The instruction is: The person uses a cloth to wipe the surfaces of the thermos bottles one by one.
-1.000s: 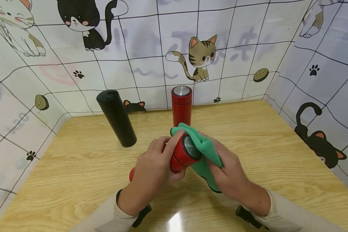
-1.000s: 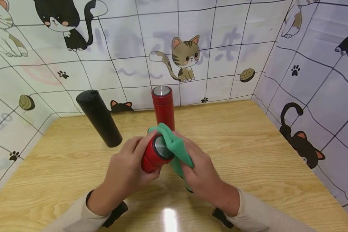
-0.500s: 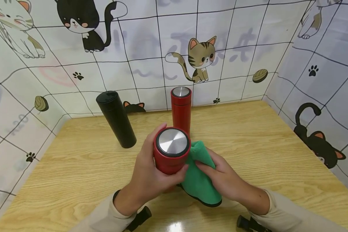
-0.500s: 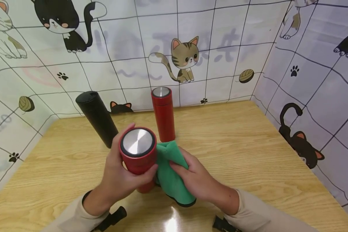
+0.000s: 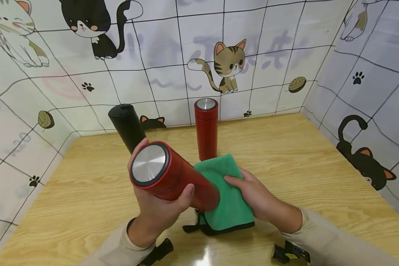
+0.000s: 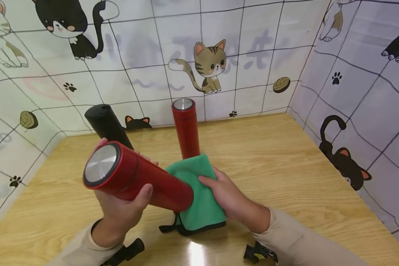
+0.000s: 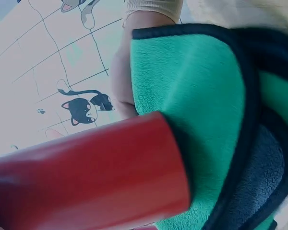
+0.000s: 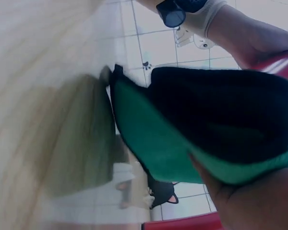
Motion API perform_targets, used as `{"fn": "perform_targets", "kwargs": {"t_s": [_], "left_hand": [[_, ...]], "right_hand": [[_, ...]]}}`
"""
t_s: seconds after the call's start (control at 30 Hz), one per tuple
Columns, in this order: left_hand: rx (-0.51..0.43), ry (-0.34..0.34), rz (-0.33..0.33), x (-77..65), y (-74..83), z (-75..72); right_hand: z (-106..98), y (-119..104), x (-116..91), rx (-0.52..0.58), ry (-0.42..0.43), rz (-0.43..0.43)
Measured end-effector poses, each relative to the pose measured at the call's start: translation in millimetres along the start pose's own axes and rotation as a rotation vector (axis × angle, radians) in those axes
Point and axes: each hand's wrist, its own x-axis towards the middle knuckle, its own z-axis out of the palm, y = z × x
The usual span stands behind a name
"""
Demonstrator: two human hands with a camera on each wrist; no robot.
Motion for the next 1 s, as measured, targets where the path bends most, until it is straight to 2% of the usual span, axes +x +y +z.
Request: {"fn": "perform_targets", "kwargs": {"t_s": [0.1, 0.2, 0.4, 0.63, 0.77, 0.9, 1.0], "left_hand": [[-0.059, 0.064, 0.076, 2.7, -1.0, 3.7], [-0.069, 0.105, 0.110, 4.6, -2.7, 4.7], [0.028, 0.134, 0.103, 1.2, -5.8, 3.4], [-0.057, 0.118, 0.124, 3.5, -4.9, 6.1], [-0.024, 0.127, 0.077, 10.1, -8.1, 1.4], [-0.037, 0.118, -0.048, 23.0, -16.8, -6.8], [-0.017, 0.085, -0.144, 34.4, -31.4, -11.3]], "right_hand": [[-1, 2, 1, 0.052, -0.055, 0.024], [0, 2, 1, 0.077, -0.092, 0.031], [1, 2, -1, 0.082, -0.075, 0.032], [3, 3, -2, 0.092, -0.137, 0.030], [2, 3, -1, 0.060, -0.128, 0.037], [0, 4, 1, 0.011, -0.142, 0.063], [-1, 5, 1, -0.036, -0.161, 0.077]]}}
